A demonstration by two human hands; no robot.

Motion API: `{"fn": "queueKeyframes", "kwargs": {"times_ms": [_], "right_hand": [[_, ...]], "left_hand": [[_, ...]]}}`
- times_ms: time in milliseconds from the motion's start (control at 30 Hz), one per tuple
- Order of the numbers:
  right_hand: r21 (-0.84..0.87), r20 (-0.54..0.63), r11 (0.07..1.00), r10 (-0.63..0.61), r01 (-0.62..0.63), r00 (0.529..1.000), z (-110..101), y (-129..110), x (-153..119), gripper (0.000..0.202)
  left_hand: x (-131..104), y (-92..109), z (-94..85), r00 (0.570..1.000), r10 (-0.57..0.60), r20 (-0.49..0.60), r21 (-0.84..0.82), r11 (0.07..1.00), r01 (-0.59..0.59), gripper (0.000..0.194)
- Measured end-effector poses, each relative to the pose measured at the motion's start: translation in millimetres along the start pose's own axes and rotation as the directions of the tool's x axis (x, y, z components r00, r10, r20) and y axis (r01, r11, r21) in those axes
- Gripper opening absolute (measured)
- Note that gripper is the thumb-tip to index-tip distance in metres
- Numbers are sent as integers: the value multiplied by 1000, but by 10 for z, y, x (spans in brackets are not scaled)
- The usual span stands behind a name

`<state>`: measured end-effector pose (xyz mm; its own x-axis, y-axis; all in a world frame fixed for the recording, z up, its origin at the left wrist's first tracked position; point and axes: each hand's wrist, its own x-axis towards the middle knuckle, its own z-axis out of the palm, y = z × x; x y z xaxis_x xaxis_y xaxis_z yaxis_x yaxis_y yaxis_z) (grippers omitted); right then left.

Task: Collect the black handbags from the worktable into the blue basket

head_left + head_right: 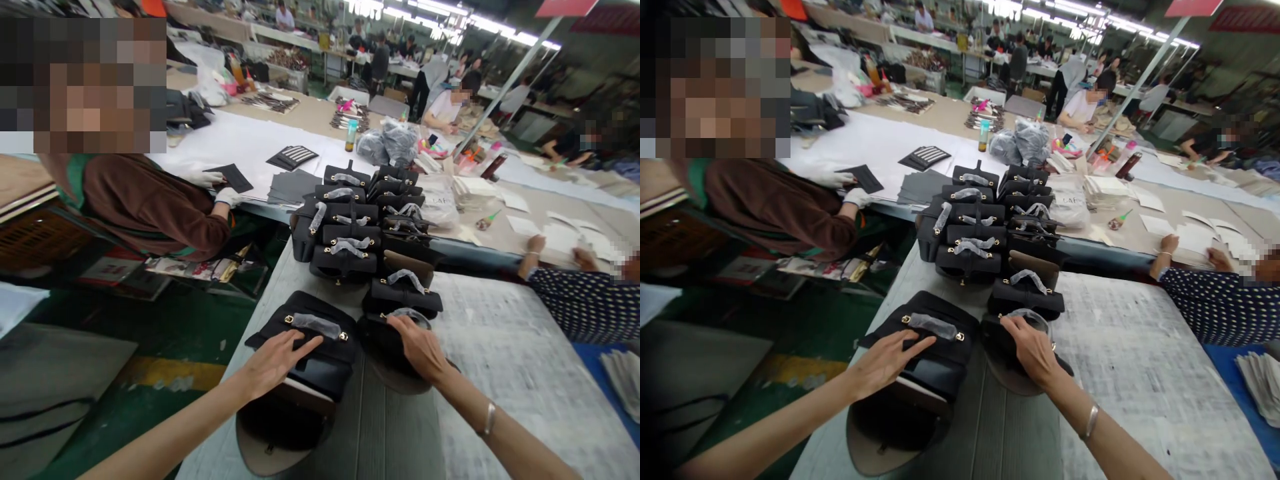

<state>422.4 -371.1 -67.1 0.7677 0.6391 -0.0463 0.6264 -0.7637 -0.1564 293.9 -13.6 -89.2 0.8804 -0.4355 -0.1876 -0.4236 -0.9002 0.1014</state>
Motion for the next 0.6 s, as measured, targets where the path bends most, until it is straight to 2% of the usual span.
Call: {"fn": "queueKeyframes", "kwargs": {"times_ms": [100,200,333,433,500,600], "right_hand": [[36,116,999,-17,13,993,-63,-326,28,37],[16,185,999,44,-48,982,62,-435,43,35],[-47,236,990,141,-134,961,199,-410,-46,50],[-69,219,982,189,-178,957,212,-388,-197,45],[-49,181,979,204,-198,962,228,-343,-316,42],[72,152,964,243,-256,958,282,-234,-478,44]], "left_hand": [[-22,29,-32,1000,-18,-4,-31,999,17,81],[-19,35,-60,999,-31,-9,-52,998,31,79],[-23,17,-128,1000,-26,-1,-62,998,26,64],[-21,-9,-236,1000,-10,20,-70,997,12,51],[-31,-16,-327,999,-18,41,-75,997,22,43],[-91,23,-459,997,-45,69,-88,995,51,39]]}}
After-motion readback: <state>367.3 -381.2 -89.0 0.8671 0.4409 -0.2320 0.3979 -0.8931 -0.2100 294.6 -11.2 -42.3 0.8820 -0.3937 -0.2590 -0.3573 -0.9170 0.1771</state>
